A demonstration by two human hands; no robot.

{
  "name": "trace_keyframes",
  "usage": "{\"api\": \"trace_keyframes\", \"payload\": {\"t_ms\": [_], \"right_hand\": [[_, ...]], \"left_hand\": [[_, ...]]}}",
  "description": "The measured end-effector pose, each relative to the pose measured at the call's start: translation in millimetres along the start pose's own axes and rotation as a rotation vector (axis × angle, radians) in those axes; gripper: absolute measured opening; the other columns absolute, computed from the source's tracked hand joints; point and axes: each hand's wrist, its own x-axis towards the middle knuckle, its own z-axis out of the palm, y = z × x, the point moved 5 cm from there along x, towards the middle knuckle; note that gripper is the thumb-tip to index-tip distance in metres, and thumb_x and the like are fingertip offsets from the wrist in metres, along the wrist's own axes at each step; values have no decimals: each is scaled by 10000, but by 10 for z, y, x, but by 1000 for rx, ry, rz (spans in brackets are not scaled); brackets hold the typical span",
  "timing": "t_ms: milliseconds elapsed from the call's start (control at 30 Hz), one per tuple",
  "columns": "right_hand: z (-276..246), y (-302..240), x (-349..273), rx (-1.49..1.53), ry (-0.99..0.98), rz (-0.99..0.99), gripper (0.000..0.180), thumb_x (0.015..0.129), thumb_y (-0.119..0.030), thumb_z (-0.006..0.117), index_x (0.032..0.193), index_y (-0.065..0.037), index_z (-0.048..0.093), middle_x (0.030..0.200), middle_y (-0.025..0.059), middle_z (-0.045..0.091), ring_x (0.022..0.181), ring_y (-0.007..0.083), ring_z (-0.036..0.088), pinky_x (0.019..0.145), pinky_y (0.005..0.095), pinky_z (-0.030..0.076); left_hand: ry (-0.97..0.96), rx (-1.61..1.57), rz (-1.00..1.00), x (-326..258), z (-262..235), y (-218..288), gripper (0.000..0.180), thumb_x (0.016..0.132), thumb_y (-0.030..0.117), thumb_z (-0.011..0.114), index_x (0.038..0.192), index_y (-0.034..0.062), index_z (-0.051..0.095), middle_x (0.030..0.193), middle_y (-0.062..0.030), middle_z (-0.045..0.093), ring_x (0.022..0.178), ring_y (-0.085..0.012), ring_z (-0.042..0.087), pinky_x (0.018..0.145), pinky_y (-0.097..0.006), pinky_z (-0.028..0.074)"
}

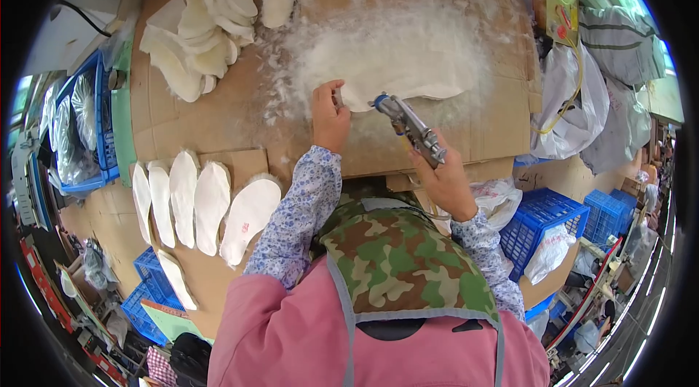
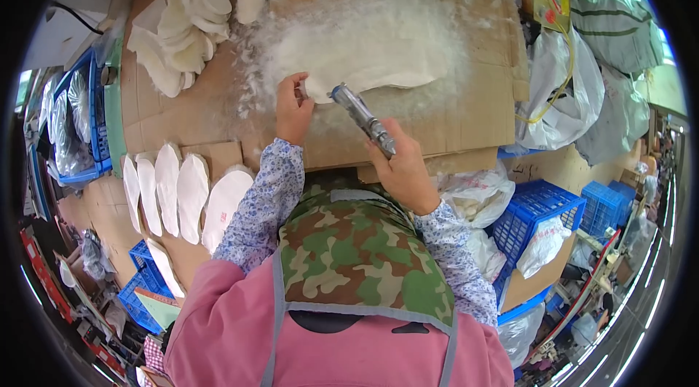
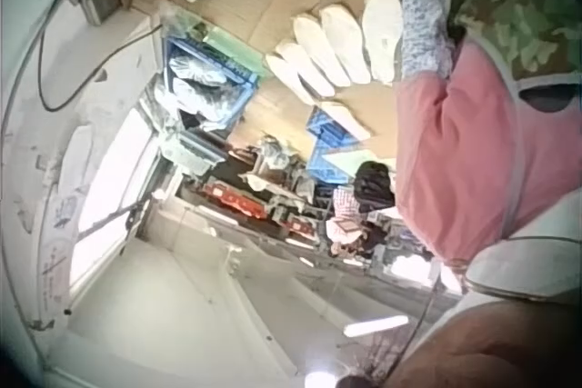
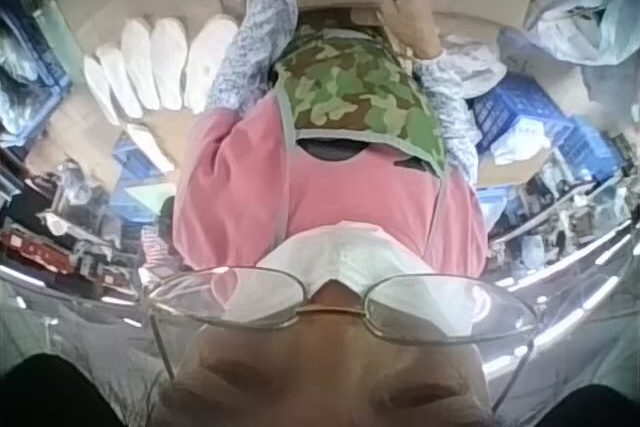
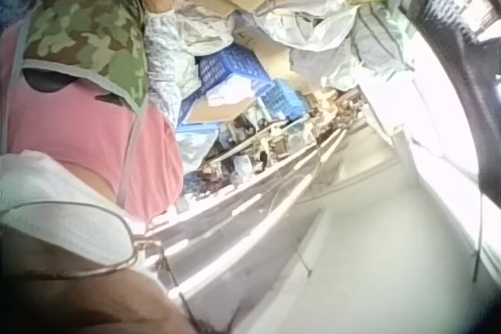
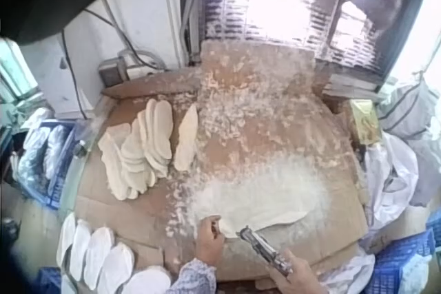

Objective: Spraying adhesive onto shoe insoles using a pneumatic spray gun and stacking them.

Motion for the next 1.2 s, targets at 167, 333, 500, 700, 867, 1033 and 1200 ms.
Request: {"api": "trace_keyframes", "payload": {"t_ms": [167, 333, 500, 700, 867, 1033, 1200], "right_hand": [[140, 4, -39, -3, -40, -59, 219, 880, -59, 608, 1076, 2, 529, 775, 164, 576, 661, 274, 532, 644, 339, 451], [20, 52, -12, -22, 7, -6, 228, 881, -67, 610, 1081, 3, 526, 759, 160, 576, 650, 275, 529, 632, 339, 445], [-161, 128, -6, -46, 74, 7, 223, 880, -63, 611, 1076, 0, 526, 730, 137, 562, 634, 218, 500, 611, 317, 434], [-366, 234, 11, -4, 164, -37, 188, 888, -64, 603, 1047, 5, 533, 742, 105, 556, 648, 178, 474, 620, 296, 431], [-597, 355, 18, -37, 254, -22, 171, 894, -68, 595, 1036, 14, 545, 767, 89, 556, 677, 162, 482, 641, 285, 435], [-826, 464, 14, 11, 373, -11, 203, 888, -74, 610, 1063, 14, 556, 804, 61, 575, 715, 130, 496, 666, 277, 444], [-1037, 638, 20, 27, 443, -5, 211, 887, -74, 615, 1071, 14, 560, 822, 37, 582, 733, 108, 502, 681, 267, 445]], "left_hand": [[18, -33, -4, -6, -9, -25, 441, 714, -124, 479, 1123, 22, 553, 975, -105, 469, 777, -201, 471, 697, -294, 428], [2, -13, -18, -11, -4, 29, 454, 717, -125, 459, 1131, 33, 558, 974, -104, 464, 776, -201, 461, 703, -298, 424], [-7, -28, -33, -29, -1, 47, 478, 714, -120, 451, 1144, 53, 568, 983, -91, 456, 777, -186, 446, 706, -290, 419], [-40, -21, -5, -51, 18, 137, 520, 713, -111, 452, 1181, 78, 577, 999, -74, 461, 776, -173, 439, 707, -278, 416], [7, 9, 19, -41, 4, 96, 617, 743, -110, 474, 1316, 113, 525, 1049, -77, 501, 814, -164, 469, 735, -275, 432], [-3, -201, -98, -52, 28, 68, 707, 796, -118, 478, 1444, 152, 392, 1243, -114, 505, 955, -162, 507, 839, -284, 448], [-9, -91, -56, -75, 34, 146, 670, 819, -75, 511, 1442, 131, 378, 1204, -118, 495, 922, -145, 479, 837, -286, 438]]}}
